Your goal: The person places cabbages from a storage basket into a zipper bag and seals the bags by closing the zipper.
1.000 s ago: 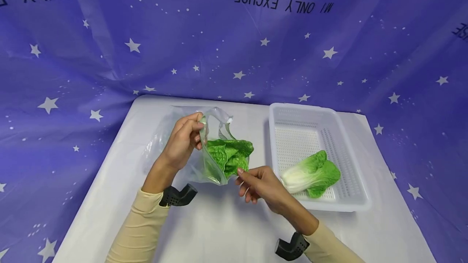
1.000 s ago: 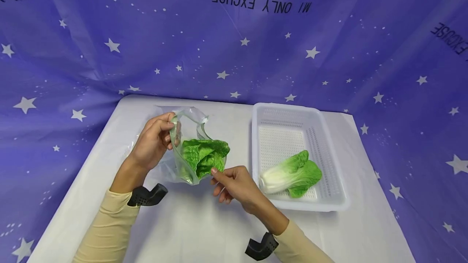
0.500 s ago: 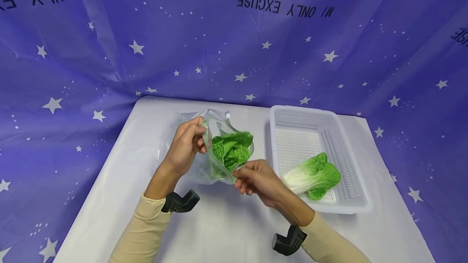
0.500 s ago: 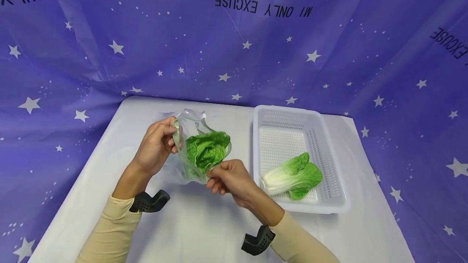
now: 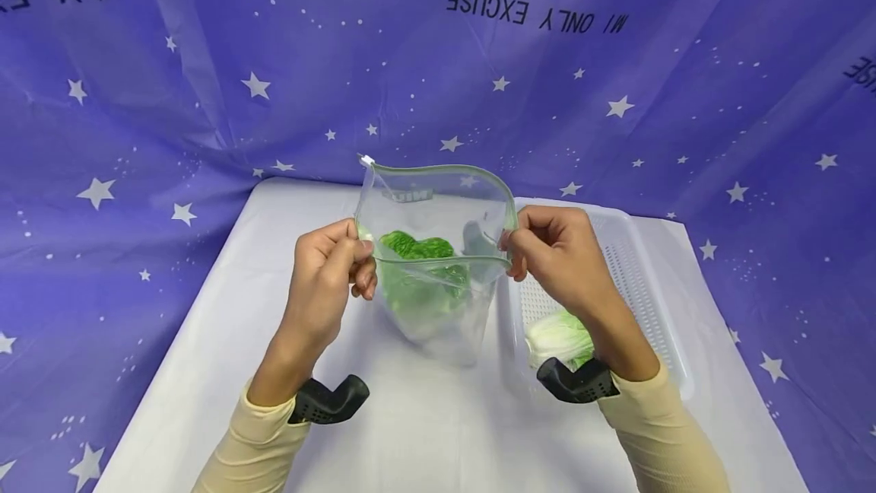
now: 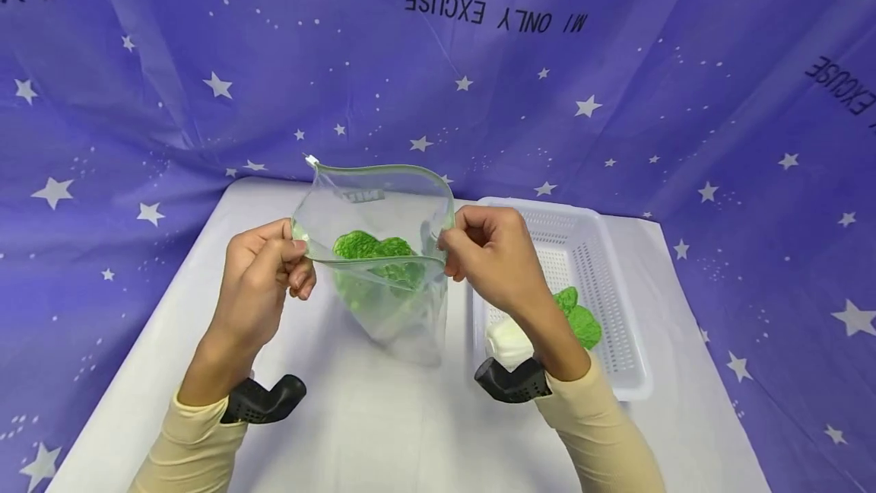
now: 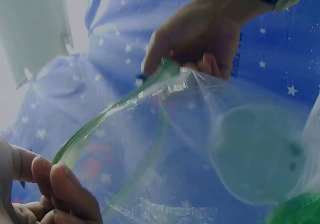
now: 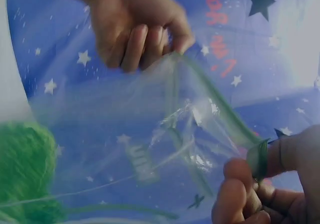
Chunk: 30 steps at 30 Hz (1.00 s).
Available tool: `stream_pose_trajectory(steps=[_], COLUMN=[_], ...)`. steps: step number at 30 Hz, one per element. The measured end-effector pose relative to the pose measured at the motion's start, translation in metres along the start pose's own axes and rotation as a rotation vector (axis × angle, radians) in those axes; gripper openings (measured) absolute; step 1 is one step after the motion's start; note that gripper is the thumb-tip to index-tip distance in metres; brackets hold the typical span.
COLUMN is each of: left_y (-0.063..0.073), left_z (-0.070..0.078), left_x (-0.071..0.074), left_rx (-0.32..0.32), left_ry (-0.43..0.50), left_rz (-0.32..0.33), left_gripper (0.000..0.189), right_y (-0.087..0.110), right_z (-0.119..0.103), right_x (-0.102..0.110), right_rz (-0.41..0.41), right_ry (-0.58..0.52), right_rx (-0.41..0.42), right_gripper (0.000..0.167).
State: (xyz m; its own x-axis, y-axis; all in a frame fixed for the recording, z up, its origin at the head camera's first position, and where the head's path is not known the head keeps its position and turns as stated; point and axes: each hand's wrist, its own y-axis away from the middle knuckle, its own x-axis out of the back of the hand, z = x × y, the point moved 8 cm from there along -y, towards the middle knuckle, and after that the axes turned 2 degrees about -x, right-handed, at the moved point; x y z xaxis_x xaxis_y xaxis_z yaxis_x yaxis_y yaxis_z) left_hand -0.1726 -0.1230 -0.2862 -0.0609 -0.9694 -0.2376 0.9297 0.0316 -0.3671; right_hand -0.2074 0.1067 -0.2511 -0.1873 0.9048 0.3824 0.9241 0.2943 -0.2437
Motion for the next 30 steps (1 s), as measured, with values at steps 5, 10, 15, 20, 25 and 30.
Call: stream_pose_trajectory(steps=[5,10,15,20,25,30], left_y=[0.003,-0.002,-0.016,-0.025,-0.026,-0.024], left_z=[0.007,0.005,0.018,0.029,0.020,0.004], left_x=[-0.007,-0.009,-0.010,-0.013,-0.014,-0.022], left_rx=[-0.046,-0.052,-0.120,-0.158,-0.100,-0.029], left_ry=[-0.041,-0.095,-0.138,-0.240,-0.345,-0.395], left_rz=[-0.023,-0.032,-0.041,-0.059,-0.093,-0.154], left_gripper=[0.030,0.031,0.031,0.032,0.032,0.032], right_y=[-0.006,-0.004,-0.001,0.008,0.020,0.025], right_z=[-0.007,0.001,0.006,0.024,0.047,0.087], right_x=[0.006,0.009,0.010,-0.001,0.005,0.034], right_rz=[-0.021,-0.063,-0.096,-0.251,-0.330,-0.313], right_ry=[0.086,0.149,0.135,0.173,0.257,0.360], right_rx=[0.024,-0.039,-0.054,-0.128,-0.176,-0.214], right_gripper=[0.032,0.027,0.025,0.024,0.021,0.019])
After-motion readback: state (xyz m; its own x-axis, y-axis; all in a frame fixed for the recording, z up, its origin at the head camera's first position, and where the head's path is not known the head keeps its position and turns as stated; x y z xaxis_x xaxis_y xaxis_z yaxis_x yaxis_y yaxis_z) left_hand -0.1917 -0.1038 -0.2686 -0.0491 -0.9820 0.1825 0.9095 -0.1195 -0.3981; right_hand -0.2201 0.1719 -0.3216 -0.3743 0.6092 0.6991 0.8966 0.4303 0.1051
